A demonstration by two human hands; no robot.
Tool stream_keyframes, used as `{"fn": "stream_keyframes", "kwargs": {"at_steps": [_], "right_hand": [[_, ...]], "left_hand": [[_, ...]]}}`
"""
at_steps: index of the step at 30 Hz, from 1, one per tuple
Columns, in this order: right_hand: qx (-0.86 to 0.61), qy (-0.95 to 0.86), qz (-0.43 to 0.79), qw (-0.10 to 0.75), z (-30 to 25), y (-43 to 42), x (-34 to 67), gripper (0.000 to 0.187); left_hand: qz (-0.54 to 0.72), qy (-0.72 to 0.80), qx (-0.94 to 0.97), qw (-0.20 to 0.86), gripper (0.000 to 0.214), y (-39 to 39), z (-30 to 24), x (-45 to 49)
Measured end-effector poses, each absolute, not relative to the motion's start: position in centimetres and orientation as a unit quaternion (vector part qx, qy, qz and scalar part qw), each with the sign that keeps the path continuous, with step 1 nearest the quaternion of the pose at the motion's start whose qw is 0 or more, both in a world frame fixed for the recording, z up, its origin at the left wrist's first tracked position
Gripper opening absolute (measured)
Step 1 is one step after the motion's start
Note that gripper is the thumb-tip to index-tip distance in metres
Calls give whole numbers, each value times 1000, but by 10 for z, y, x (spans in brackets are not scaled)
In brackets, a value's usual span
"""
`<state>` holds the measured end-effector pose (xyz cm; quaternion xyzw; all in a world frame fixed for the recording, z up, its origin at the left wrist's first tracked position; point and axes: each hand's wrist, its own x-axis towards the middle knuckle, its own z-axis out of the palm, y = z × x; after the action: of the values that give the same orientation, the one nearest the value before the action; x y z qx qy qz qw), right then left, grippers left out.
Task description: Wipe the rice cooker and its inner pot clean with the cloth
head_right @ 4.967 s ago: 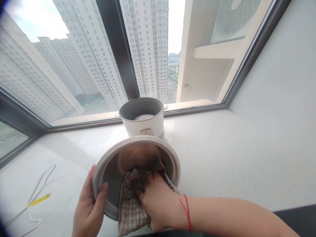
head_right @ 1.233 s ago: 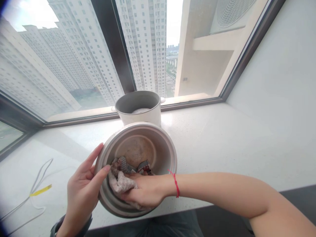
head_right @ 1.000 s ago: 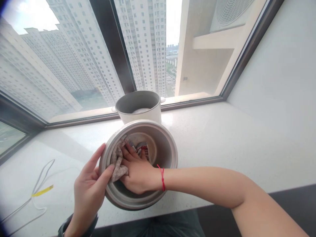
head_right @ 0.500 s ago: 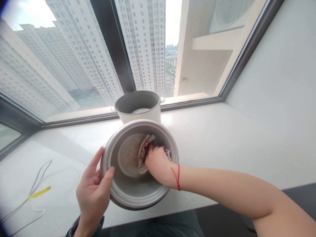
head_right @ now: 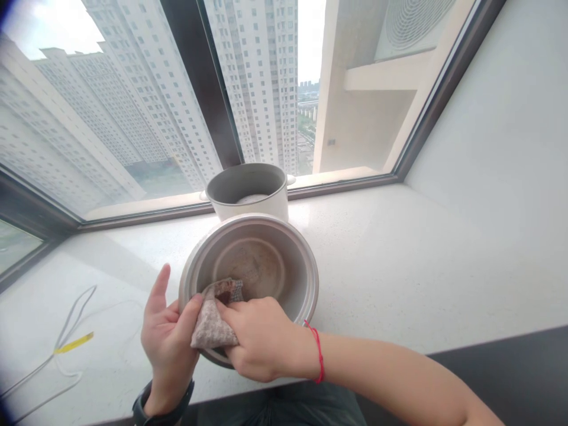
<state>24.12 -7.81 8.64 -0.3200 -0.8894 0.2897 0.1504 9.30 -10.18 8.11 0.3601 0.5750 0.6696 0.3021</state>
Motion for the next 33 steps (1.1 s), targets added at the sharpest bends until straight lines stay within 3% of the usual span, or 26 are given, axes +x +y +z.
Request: {"fn": "stream_keyframes", "kwargs": {"at_steps": [2,6,13,17,22,25,29,33], "right_hand": [[-312,-857,341,229,84,-83,235,37],[-302,-812,368,337,74,-89,221,52],[-364,-787,292,403,66,-77,199,61],[-451,-757,175,440,73,-58,196,67],[-533,-735,-63,414,86,-30,215,62],[-582,-706,-143,377,91,-14,238,57],[-622,-690,-166,332,86,-5,269,53],[-663,-670,-112,316,73,-14,294,53]], "left_hand": [[678,561,361,309,89,-98,76,90],[709,526,386,269,75,-96,67,87],[666,534,422,303,66,-98,54,88],[654,575,408,273,69,-95,49,87],[591,626,417,292,64,-98,66,88],[592,632,416,276,59,-100,73,88],[602,638,407,254,57,-101,72,90],[614,646,399,215,53,-101,67,95]]}}
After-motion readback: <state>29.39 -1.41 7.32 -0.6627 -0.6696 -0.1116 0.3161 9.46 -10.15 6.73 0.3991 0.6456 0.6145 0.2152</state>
